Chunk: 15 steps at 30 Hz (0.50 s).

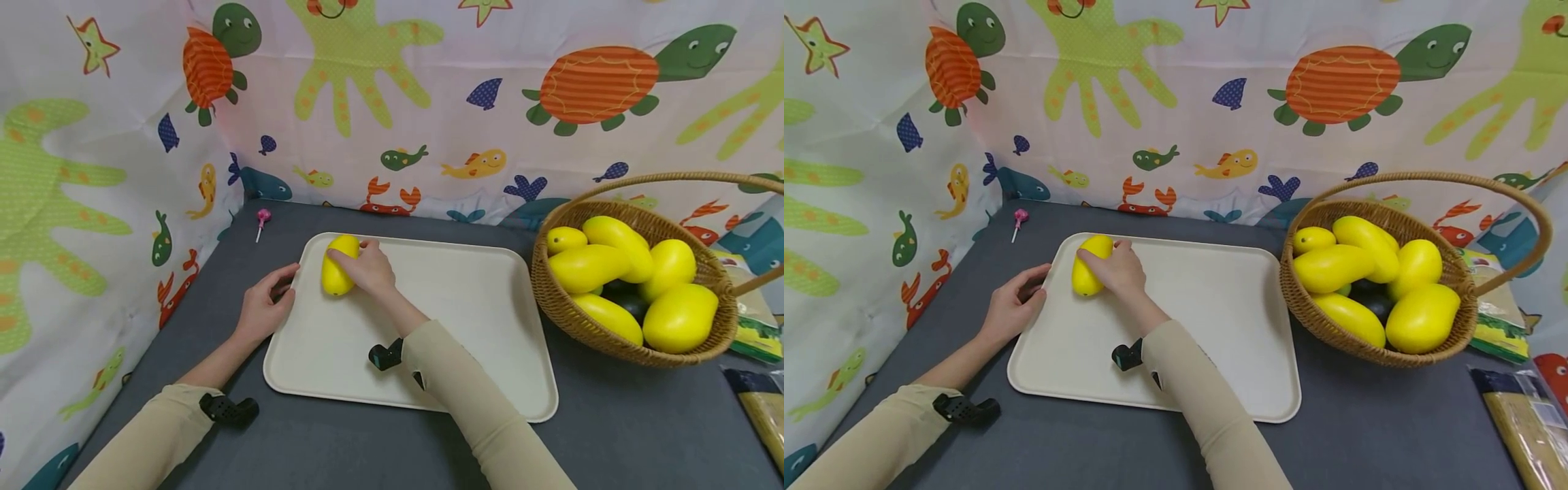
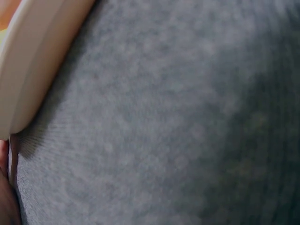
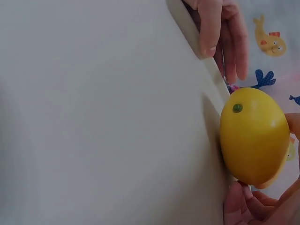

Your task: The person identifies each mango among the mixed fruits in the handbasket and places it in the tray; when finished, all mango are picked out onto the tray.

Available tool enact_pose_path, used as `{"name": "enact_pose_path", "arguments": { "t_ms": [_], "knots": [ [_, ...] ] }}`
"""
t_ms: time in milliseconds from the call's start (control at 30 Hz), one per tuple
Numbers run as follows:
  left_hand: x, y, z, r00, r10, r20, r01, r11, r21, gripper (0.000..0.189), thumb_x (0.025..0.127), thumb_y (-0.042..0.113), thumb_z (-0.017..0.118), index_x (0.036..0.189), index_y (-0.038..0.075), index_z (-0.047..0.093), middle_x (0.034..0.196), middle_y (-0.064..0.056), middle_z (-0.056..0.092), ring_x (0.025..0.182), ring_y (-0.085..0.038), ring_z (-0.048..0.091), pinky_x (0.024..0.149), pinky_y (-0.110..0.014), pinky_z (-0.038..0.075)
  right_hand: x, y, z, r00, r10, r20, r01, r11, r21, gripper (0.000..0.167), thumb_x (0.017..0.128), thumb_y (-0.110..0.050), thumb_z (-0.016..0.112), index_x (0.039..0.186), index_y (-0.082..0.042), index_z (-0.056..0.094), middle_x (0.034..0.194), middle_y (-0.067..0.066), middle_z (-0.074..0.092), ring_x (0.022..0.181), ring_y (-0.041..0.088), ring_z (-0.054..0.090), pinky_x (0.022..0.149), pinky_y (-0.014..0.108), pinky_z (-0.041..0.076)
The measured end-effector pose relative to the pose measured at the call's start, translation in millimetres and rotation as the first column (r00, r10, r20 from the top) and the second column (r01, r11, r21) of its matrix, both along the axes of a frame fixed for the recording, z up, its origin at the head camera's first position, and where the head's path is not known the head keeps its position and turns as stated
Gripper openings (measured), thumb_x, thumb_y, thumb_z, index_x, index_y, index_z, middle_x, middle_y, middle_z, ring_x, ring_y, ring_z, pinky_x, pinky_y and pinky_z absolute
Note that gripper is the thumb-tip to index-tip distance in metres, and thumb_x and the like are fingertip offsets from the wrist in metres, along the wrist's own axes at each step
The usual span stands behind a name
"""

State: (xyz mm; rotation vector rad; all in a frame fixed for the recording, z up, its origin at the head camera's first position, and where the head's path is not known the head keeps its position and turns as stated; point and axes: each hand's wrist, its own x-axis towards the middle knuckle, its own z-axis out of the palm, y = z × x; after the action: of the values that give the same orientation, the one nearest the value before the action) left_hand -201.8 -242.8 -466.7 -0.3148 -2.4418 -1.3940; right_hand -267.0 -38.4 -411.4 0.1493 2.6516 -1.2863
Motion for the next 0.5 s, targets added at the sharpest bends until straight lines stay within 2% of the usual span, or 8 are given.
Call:
{"name": "enact_pose_path", "arguments": {
  "t_ms": [333,500],
  "knots": [
    [1.8,-0.3,0.9,1.000,0.013,0.009,-0.012,0.999,-0.048,0.040,0.091,-0.003,0.059,0.130,0.004,0.061,0.128,-0.010,0.060,0.112,-0.024,0.060,0.086,-0.009,0.042,-2.7,-5.3,-1.0,1.000,0.009,0.001,-0.009,0.991,0.130,0.087,0.079,-0.074,0.054,0.134,-0.008,0.043,0.114,0.007,0.060,0.091,0.022,0.055,0.078,0.036,0.045],
    [1.8,-0.6,0.8,1.000,0.015,0.010,-0.014,0.999,-0.052,0.039,0.091,-0.003,0.060,0.129,0.004,0.062,0.130,-0.009,0.060,0.114,-0.023,0.059,0.087,-0.009,0.042,-3.6,-6.2,-1.8,1.000,0.017,-0.009,-0.016,0.988,0.155,0.088,0.078,-0.077,0.051,0.132,-0.008,0.045,0.112,0.007,0.060,0.090,0.022,0.055,0.077,0.037,0.044]
  ]
}}
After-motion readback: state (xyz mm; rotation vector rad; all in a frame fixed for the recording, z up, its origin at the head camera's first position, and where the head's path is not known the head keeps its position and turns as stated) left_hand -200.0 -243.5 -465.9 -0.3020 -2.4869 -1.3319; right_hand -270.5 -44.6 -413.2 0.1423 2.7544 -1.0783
